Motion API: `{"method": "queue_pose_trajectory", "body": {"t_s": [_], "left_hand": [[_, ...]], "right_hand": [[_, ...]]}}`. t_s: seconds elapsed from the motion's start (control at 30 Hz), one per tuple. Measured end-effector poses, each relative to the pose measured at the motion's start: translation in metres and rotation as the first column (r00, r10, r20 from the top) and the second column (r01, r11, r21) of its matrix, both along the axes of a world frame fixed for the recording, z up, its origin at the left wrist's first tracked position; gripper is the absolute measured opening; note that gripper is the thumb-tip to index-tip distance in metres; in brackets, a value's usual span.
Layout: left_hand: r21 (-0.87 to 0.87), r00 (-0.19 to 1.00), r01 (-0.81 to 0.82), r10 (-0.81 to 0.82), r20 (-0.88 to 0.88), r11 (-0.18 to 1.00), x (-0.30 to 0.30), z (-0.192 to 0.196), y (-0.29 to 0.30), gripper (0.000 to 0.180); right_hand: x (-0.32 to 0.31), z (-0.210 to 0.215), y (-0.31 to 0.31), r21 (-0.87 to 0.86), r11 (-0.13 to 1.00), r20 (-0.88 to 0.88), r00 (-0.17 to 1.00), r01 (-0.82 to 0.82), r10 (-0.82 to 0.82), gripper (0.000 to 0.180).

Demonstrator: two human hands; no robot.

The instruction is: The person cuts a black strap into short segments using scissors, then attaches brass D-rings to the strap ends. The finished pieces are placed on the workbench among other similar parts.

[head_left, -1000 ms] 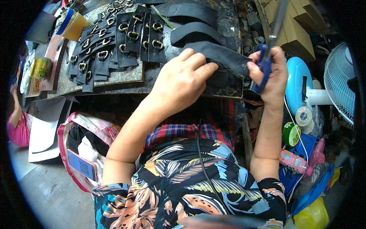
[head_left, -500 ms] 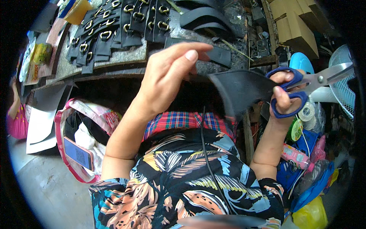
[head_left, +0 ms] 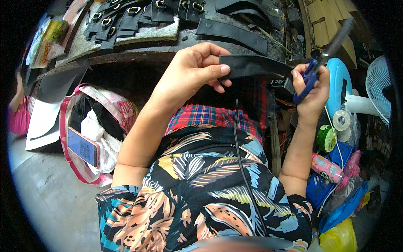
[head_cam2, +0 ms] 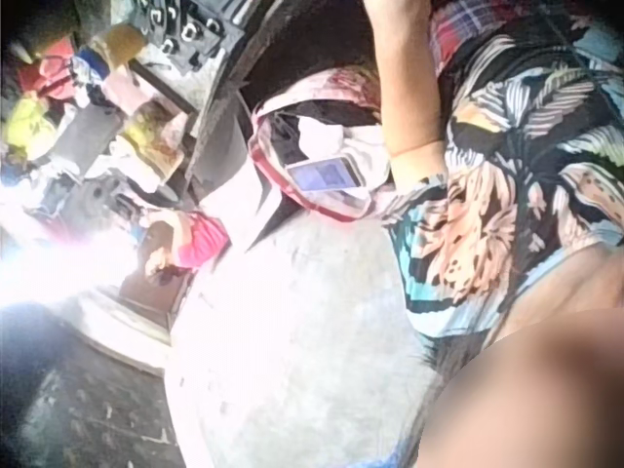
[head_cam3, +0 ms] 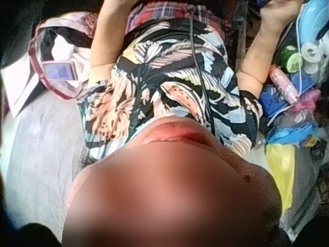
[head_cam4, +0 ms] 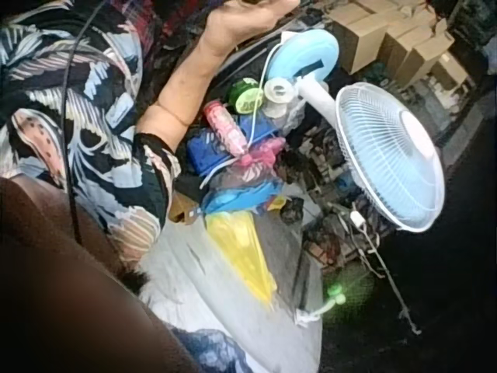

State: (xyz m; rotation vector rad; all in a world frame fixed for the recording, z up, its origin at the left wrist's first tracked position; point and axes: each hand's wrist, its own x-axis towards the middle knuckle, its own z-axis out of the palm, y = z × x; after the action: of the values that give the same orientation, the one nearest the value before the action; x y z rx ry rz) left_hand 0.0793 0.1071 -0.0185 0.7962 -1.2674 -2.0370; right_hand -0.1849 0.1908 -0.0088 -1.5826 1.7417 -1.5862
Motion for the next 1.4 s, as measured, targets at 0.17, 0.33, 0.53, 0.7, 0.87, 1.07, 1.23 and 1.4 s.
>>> {"method": "queue_pose_trajectory", "body": {"t_s": [0.17,0.33,0.53,0.7,0.87,1.07,1.23,1.4], "left_hand": [[0.011,0.991,-0.129,0.129,-0.043,0.992,0.002,-0.004,-0.001,0.035],[-0.007,0.989,-0.142,0.141,-0.048,0.990,-0.001,-0.005,0.004,0.031],[-0.192,0.984,-0.165,0.176,0.040,0.967,-0.005,-0.004,0.008,0.027],[-0.241,0.982,-0.169,0.184,0.039,0.956,-0.010,-0.003,0.013,0.025],[0.101,0.985,-0.133,0.143,-0.094,0.986,-0.011,-0.003,0.008,0.025],[0.239,0.987,-0.049,0.084,-0.137,0.970,-0.012,-0.004,0.007,0.019],[0.228,0.984,-0.067,0.102,-0.147,0.971,-0.016,-0.006,0.009,0.018],[0.197,0.984,-0.100,0.126,-0.125,0.975,-0.018,-0.007,0.012,0.019]], "right_hand": [[0.014,0.008,0.047,0.298,0.913,0.298,0.935,-0.280,0.190,0.043],[0.033,0.002,0.085,0.489,0.566,0.653,0.709,-0.664,0.268,0.057],[0.035,0.000,0.090,0.516,0.557,0.607,0.736,-0.651,0.299,0.052],[0.038,0.001,0.090,0.510,0.575,0.627,0.734,-0.640,0.261,0.054],[0.038,-0.002,0.092,0.480,0.600,0.644,0.721,-0.640,0.254,0.055],[0.040,0.001,0.096,0.545,0.607,0.598,0.776,-0.578,0.201,0.041],[0.044,0.005,0.094,0.679,0.669,0.136,0.948,-0.301,0.289,0.031],[0.043,0.001,0.094,0.680,0.687,0.073,0.956,-0.255,0.283,0.030]]}}
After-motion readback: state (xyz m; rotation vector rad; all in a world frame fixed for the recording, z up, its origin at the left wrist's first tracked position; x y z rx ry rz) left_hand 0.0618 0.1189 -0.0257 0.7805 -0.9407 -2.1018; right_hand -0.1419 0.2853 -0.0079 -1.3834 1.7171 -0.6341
